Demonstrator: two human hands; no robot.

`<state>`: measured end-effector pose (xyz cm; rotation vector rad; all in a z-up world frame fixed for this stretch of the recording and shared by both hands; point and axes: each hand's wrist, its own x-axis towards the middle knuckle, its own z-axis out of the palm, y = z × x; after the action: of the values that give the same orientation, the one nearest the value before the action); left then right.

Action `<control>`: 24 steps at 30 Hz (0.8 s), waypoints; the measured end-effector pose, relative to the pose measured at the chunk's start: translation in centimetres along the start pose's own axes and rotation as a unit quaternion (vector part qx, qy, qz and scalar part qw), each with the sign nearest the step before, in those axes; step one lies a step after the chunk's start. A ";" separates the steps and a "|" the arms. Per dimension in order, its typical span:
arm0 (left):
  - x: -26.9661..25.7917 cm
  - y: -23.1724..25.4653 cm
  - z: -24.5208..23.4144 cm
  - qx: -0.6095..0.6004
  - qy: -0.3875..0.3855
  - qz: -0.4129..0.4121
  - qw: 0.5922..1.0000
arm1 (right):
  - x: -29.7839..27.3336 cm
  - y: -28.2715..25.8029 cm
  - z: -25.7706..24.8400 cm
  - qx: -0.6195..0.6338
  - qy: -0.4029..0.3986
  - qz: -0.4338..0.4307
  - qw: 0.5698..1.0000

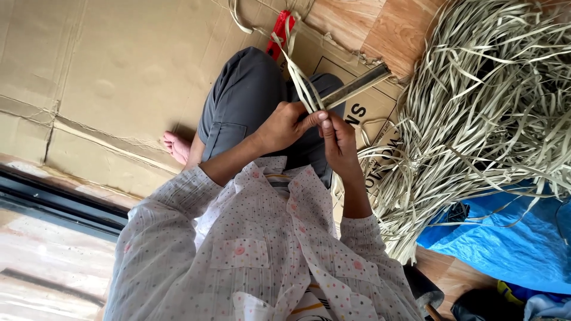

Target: A person sits on the floor weaving long strips of natural fiber around a wooden stick to create a braided structure.

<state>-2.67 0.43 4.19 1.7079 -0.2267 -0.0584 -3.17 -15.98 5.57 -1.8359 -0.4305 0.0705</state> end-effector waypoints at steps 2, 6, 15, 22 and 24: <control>0.2 -0.1 0.1 -0.024 -0.012 0.015 1.000 | -0.4 0.6 0.0 0.013 -0.009 -0.012 1.000; 0.0 -0.2 1.1 -0.048 -0.012 0.010 0.999 | -0.6 1.9 -0.8 0.001 -0.017 -0.028 0.999; -2.8 -2.0 3.1 -0.237 -0.081 -0.045 0.967 | -4.1 7.0 -3.5 -0.024 -0.050 -0.039 0.998; -2.8 -0.4 2.1 -0.294 -0.128 -0.085 0.943 | -5.5 9.1 -5.8 -0.027 -0.035 -0.003 0.999; -2.5 -0.1 1.7 -0.305 -0.129 -0.093 0.939 | -5.5 9.7 -6.3 -0.031 -0.024 0.000 0.999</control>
<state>-5.40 -0.74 3.61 1.0908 -0.2119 -0.4503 -4.09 -25.93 -2.49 -1.8989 -0.4706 0.1029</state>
